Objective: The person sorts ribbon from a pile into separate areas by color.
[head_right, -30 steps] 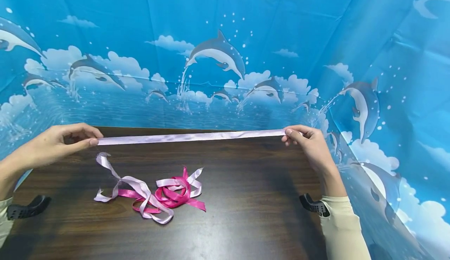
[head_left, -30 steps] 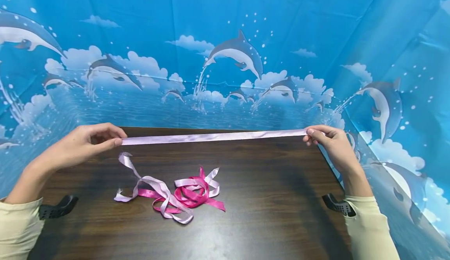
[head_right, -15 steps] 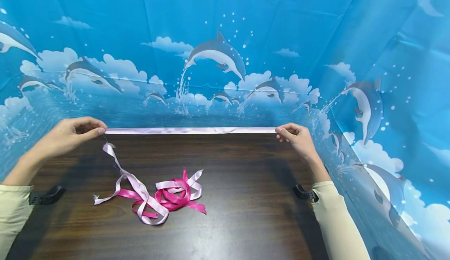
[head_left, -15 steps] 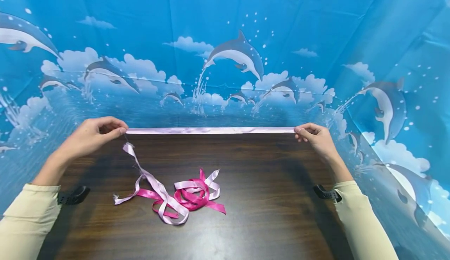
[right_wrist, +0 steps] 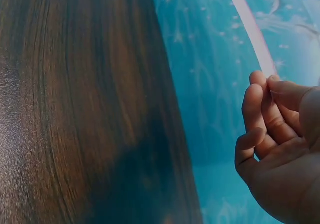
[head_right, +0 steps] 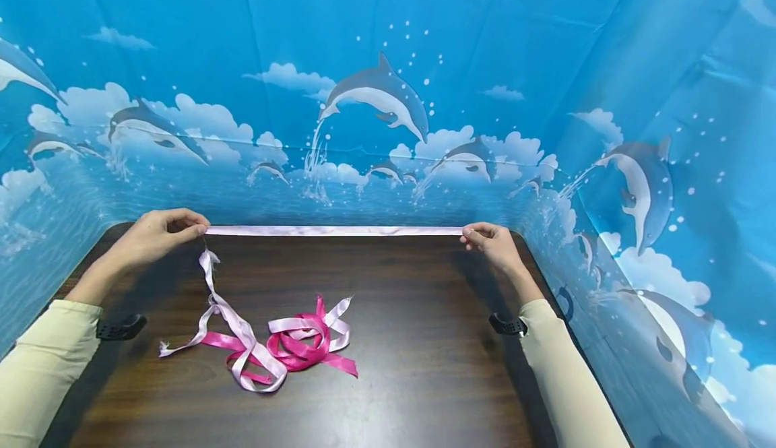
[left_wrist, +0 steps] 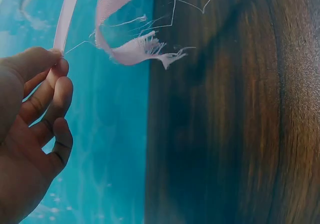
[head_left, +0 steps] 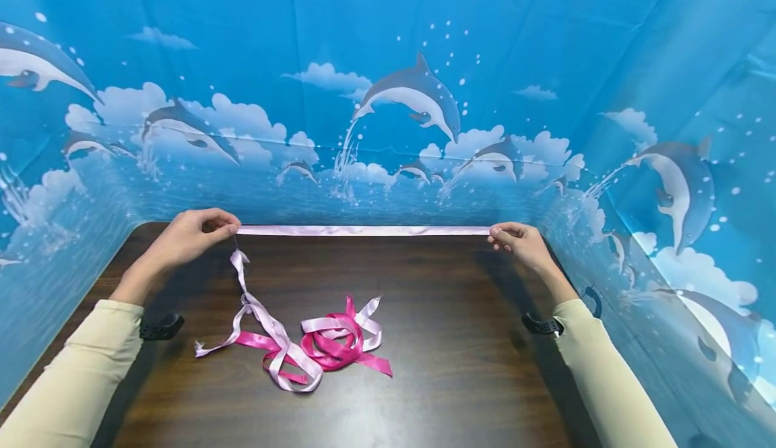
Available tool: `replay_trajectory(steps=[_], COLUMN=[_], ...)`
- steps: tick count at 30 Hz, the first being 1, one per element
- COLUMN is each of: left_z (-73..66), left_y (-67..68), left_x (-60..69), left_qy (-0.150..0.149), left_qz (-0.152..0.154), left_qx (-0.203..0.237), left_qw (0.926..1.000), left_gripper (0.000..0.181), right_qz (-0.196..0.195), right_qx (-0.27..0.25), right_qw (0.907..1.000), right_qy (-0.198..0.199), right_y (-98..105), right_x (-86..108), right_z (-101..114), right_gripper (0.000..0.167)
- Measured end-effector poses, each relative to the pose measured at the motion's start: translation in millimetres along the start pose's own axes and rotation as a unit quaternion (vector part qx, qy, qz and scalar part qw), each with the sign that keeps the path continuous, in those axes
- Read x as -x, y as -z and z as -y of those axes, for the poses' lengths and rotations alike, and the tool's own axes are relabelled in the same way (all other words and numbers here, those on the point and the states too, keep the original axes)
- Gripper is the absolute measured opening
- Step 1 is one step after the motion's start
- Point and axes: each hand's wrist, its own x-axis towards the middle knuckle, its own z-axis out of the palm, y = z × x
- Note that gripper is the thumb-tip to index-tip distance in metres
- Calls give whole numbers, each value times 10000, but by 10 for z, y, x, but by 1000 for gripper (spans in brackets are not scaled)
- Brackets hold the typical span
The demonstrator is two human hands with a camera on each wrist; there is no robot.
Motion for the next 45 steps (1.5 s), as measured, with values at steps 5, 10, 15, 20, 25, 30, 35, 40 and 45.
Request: replay_trajectory(steps=[5, 10, 15, 20, 25, 30, 35, 40, 45], left_z=[101, 189, 276, 327, 373, 422, 409, 280, 146], left_y=[-121, -243, -347, -402, -457, -476, -426, -318, -276], left_x=[-29, -68, -103, -136, -177, -214, -260, -155, 41], left_qy=[-60, 32, 131, 237, 334, 470, 473, 342, 281], left_qz=[79, 262, 407, 398, 481, 614, 663, 604, 653], left_qx=[3, 133, 325, 267, 192, 114, 47, -83, -217], left_qw=[10000, 9996, 9986, 9986, 9981, 9969, 9967, 9976, 9972], left_gripper=[29, 30, 29, 27, 28, 29, 32, 35, 37], right_qz=[-79, -161, -262, -267, -196, -35, -277, -887, -968], right_qx=[149, 433, 860, 819, 771, 646, 1062, 1742, 1926], right_qw=[9997, 9987, 9954, 9950, 9942, 9928, 9889, 9765, 9725], right_qy=[-182, -212, -343, -498, -723, -1011, -1001, -908, -888], right_y=[-139, -285, -365, -412, -446, -416, -294, -217, -227], right_x=[-103, -192, -264, -362, -416, -404, -303, -149, -100], right_z=[-70, -177, -278, -317, -333, -317, -185, 128, 450], right_gripper=[39, 29, 27, 30, 24, 27, 37, 50, 53])
